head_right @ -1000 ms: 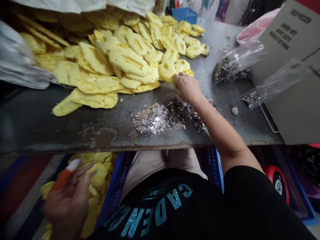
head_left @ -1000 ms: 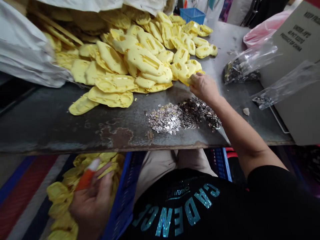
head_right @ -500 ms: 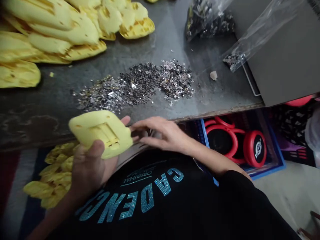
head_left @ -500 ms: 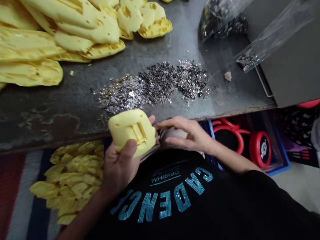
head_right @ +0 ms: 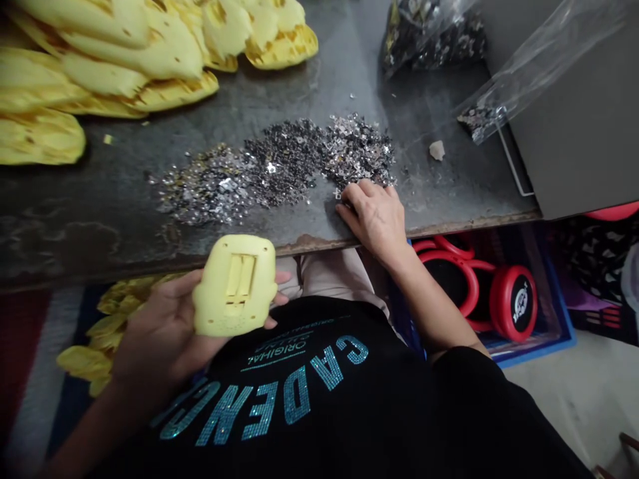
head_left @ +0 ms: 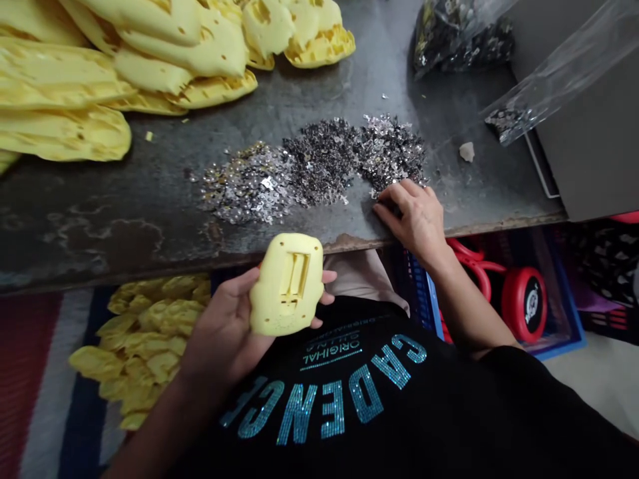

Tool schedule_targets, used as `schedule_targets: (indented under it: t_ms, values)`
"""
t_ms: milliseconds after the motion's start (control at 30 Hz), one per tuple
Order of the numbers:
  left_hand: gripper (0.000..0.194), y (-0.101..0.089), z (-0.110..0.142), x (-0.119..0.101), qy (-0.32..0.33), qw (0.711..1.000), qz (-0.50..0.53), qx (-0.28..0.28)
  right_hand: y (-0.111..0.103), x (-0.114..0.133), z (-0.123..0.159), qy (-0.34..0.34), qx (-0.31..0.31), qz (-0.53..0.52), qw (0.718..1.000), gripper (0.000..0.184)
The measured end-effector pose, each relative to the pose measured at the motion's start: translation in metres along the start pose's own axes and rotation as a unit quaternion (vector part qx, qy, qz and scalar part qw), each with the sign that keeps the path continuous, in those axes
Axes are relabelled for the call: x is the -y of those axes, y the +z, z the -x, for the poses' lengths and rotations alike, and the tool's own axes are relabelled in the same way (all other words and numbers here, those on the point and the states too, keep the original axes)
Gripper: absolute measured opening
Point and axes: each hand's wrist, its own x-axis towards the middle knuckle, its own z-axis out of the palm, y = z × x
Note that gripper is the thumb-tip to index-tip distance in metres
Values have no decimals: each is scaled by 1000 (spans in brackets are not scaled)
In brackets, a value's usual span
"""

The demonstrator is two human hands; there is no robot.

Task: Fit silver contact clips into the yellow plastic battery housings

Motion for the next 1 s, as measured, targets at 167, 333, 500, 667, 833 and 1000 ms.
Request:
schedule_targets:
  t_ms: [167, 333, 500, 667, 833, 1000]
  values:
    - [52, -1, 2, -4, -38, 998, 35, 44, -4, -7, 6, -72, 17, -83, 994, 17]
    - [54, -6, -4, -6, -51, 987, 67, 135, -5, -12, 17, -82, -15, -152, 985, 22]
    - [63, -6, -10, 2, -47, 979, 89, 177, -3, -11, 16, -64, -38, -152, 986, 11]
    - [62, 0, -12, 6, -90, 974, 104, 177, -24, 16, 17, -136, -33, -230, 963, 8]
    - [60, 13, -9, 4, -100, 979, 86, 157, -49, 48, 19, -233, -8, -256, 938, 5]
    - [60, 18, -3, 3, -97, 983, 74, 137, -52, 59, 13, -273, 4, -211, 939, 5]
